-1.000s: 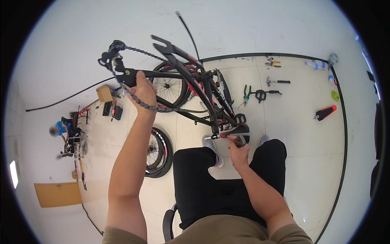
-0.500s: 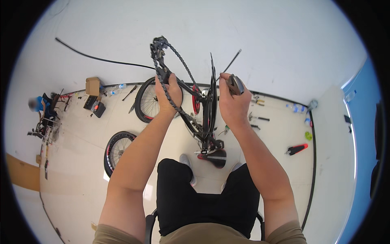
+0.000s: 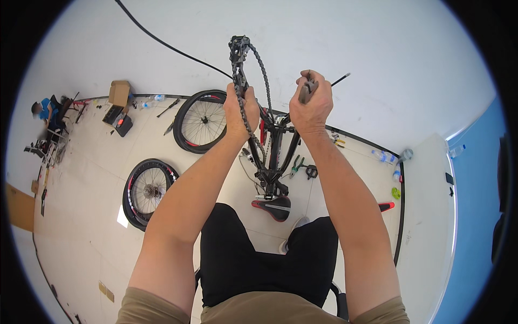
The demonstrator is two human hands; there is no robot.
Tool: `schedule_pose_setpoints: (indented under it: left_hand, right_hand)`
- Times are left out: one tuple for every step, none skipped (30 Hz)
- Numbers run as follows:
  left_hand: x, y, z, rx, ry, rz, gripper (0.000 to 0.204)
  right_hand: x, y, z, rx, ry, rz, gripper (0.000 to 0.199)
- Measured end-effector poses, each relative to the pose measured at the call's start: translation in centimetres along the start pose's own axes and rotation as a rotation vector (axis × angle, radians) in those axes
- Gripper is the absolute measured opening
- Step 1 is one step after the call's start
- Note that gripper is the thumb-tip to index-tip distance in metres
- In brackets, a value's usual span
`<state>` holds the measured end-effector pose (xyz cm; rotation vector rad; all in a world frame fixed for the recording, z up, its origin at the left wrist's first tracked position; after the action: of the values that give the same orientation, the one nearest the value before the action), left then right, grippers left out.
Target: The person sits on a chair and works on a bicycle frame lying on the floor. They use a wrench to tighten bolts on the rear derailleur and crankset, then thread and adjust the chain through the derailleur pulleys.
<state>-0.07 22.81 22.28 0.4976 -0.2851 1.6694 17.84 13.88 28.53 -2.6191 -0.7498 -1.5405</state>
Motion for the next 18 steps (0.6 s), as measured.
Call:
schedule_pose_setpoints:
  left_hand:
    - [0.0, 0.0, 0.1, 0.008, 0.0, 0.0, 0.019]
    - [0.0, 0.0, 0.1, 0.015, 0.001, -0.001, 0.018]
    - [0.0, 0.1, 0.2, 0.008, 0.004, -0.008, 0.018]
    - [-0.1, 0.3, 0.4, 0.001, 0.008, -0.015, 0.018]
    - [-0.1, 0.4, 0.5, -0.006, 0.012, -0.022, 0.018]
    - [0.0, 0.4, 0.3, -0.016, 0.015, -0.036, 0.019]
    - [0.0, 0.3, 0.0, -0.027, 0.018, -0.05, 0.02]
    - [0.1, 0.3, -0.2, -0.038, 0.021, -0.064, 0.021]
    - [0.0, 0.1, -0.3, -0.045, 0.037, -0.088, 0.022]
    - [-0.1, 0.0, -0.3, -0.052, 0.053, -0.111, 0.023]
    - [-0.2, -0.1, -0.4, -0.06, 0.07, -0.135, 0.024]
    - [-0.6, -0.4, -1.2, 0.002, 0.151, -0.233, 0.033]
    - [-1.1, -0.2, -2.0, -0.062, 0.141, -0.273, 0.036]
    - [-1.7, 0.0, -3.3, -0.126, 0.13, -0.314, 0.039]
    - [-1.8, 0.3, -3.9, -0.192, 0.112, -0.362, 0.043]
    - [-3.0, 0.4, -4.0, -0.16, 0.177, -0.49, 0.053]
    - [-4.4, 0.9, -4.4, -0.11, 0.288, -0.576, 0.05]
    - [-5.4, 1.7, -5.6, -0.209, 0.393, -0.547, 0.047]
  right_hand:
    - [0.0, -0.4, 0.5, 0.052, -0.016, -0.013, 0.037]
    - [-0.1, -1.0, 1.2, 0.104, -0.031, -0.026, 0.034]
    - [0.2, -1.2, 1.0, 0.156, -0.042, -0.036, 0.031]
    - [0.1, -1.4, 1.2, 0.231, -0.095, -0.057, 0.028]
    - [-0.1, -1.6, 1.3, 0.305, -0.149, -0.077, 0.024]
    - [-0.1, -1.7, 1.0, 0.38, -0.199, -0.099, 0.021]
    - [-0.1, -1.8, 0.9, 0.365, -0.186, -0.102, 0.02]
    - [0.0, -1.9, 1.1, 0.349, -0.174, -0.104, 0.018]
    - [-0.2, -1.9, 1.3, 0.334, -0.171, -0.107, 0.017]
    - [0.0, -1.7, 1.4, 0.346, -0.156, -0.089, 0.017]
    - [0.3, -1.6, 1.5, 0.357, -0.141, -0.071, 0.017]
    - [0.2, -1.2, 1.3, 0.368, -0.137, -0.046, 0.016]
    - [0.0, -1.3, 1.1, 0.38, -0.157, -0.057, 0.016]
    - [-0.1, -1.4, 0.9, 0.392, -0.176, -0.068, 0.016]
    - [0.0, -1.4, 0.5, 0.403, -0.193, -0.066, 0.015]
    - [0.0, -1.3, 1.1, 0.375, -0.223, -0.084, 0.015]
    - [-0.1, -1.2, 1.6, 0.367, -0.239, -0.097, 0.016]
    - [0.2, -1.2, 1.6, 0.365, -0.231, -0.082, 0.017]
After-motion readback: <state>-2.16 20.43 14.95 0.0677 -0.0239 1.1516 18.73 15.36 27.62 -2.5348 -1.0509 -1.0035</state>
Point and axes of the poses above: each hand's wrist, its own x-axis towards the middle knuckle, its own y-axis out of the back of the hand, z = x × y, the point moved 8 cm from there along x, towards the middle knuckle, and after that the axes turned 2 degrees about z, right-handed, at the moved point
